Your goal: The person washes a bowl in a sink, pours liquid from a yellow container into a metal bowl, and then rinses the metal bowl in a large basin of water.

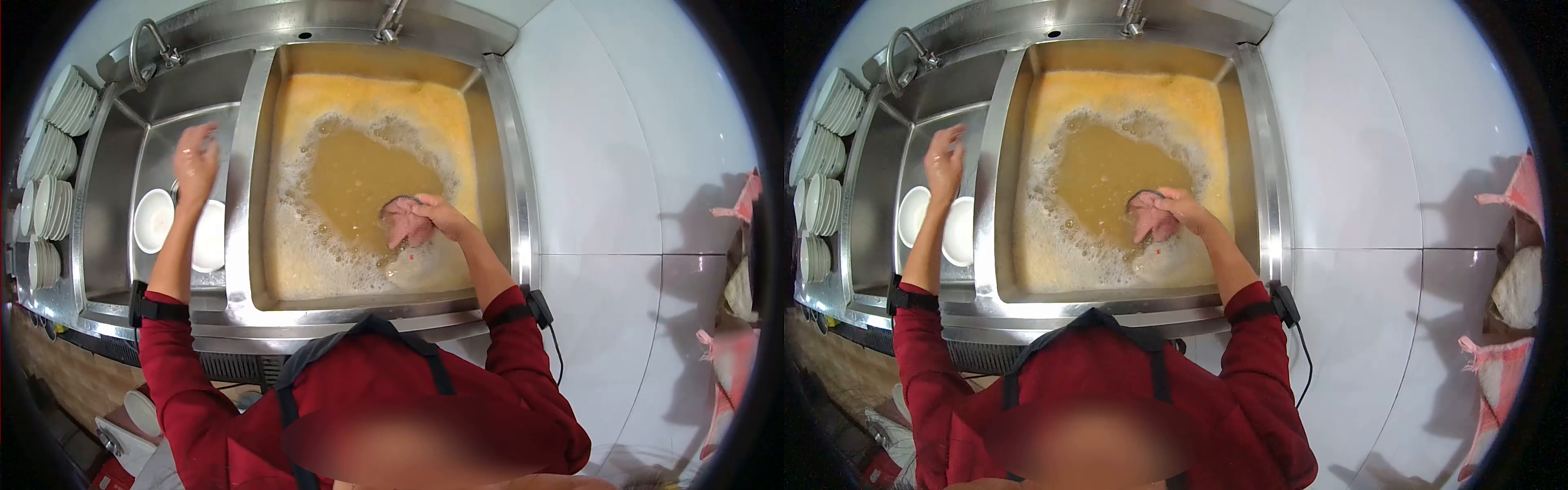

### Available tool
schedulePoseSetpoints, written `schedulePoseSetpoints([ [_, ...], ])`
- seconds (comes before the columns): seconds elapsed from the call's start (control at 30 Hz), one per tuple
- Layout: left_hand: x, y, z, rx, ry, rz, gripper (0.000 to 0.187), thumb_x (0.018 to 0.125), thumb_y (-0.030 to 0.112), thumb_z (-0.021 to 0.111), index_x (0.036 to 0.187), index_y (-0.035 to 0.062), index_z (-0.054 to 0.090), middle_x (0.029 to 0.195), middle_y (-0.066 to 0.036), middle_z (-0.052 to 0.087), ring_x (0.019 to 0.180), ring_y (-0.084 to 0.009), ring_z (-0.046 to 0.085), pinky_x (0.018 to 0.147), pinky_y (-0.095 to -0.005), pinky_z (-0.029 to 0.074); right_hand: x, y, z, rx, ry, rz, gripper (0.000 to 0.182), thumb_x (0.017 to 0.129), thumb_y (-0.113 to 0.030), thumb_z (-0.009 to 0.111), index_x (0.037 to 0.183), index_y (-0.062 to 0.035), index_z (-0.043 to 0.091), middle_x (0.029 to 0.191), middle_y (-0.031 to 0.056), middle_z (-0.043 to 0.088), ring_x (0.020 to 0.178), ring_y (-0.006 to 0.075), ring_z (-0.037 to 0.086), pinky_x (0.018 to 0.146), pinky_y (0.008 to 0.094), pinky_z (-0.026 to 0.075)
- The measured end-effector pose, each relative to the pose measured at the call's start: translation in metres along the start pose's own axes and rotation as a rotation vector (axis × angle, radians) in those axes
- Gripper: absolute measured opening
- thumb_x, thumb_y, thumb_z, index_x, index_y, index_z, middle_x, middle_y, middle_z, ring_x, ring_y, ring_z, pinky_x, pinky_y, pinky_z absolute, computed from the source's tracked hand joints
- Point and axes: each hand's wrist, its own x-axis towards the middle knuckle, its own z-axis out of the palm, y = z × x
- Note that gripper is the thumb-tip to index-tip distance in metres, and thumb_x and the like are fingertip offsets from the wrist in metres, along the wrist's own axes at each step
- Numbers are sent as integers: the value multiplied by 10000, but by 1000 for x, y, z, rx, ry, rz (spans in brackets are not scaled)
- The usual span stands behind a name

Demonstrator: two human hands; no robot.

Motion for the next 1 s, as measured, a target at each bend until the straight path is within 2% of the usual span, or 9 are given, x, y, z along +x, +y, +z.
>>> schedulePoseSetpoints([
  [0.13,-10,69,73,-460,-368,11,231,829,210,557,971,35,612,873,-90,617,801,-197,580,706,-294,466,-28,-35,11,-65,-12,-59,235,866,-157,484,1030,-3,553,938,34,587,841,129,546,727,279,453],
  [0.23,-42,115,136,-742,-819,-724,489,831,488,474,1090,85,568,1084,-92,547,974,-247,517,798,-425,429,-41,-40,21,264,-55,-181,228,882,-124,436,1027,18,540,920,43,583,867,146,548,760,302,458],
  [0.4,-77,175,205,-1180,-915,-1451,687,796,656,355,1179,103,497,1200,-127,477,1045,-312,477,849,-579,376,-25,-32,16,508,64,-437,171,877,-125,442,936,6,535,937,59,566,850,154,557,764,299,455],
  [0.47,-82,196,195,-1681,-1113,-1366,583,847,563,366,1143,79,501,1162,-136,512,1065,-321,484,883,-554,381,-40,-61,42,250,159,-343,172,865,-159,468,925,-15,539,946,77,553,873,176,542,776,326,437],
  [0.53,-103,189,242,-1904,-1046,-1249,569,849,550,363,1125,77,514,1138,-147,532,1031,-331,506,844,-528,420,-32,-57,66,3,259,-246,177,852,-193,494,915,-36,543,956,95,540,896,198,527,789,353,419],
  [0.6,-109,182,265,-2126,-962,-1107,555,852,537,361,1108,74,526,1114,-159,551,997,-340,527,806,-502,459,6,-23,72,-872,747,-710,221,823,-215,507,948,-38,549,935,129,516,926,242,479,789,399,360],
  [0.67,-111,183,266,-2339,-880,-814,418,903,413,359,1095,78,519,1072,-137,559,989,-296,529,900,-476,415,21,-28,61,-853,821,-632,247,815,-247,517,958,-47,539,949,138,505,951,280,451,805,427,342],
  [0.7,-90,225,214,-1914,-523,-1459,259,899,270,385,985,94,553,1018,-125,582,919,-263,564,799,-418,483,30,-32,55,-829,890,-543,275,807,-278,526,968,-55,530,963,148,494,977,318,422,820,454,324],
  [1.0,-59,186,198,-1796,-473,-1487,481,895,454,326,1093,63,524,1115,-132,555,1008,-277,537,900,-449,421,57,-50,54,-859,509,-704,191,836,-229,453,947,-87,515,964,126,512,968,313,440,820,410,328],
])
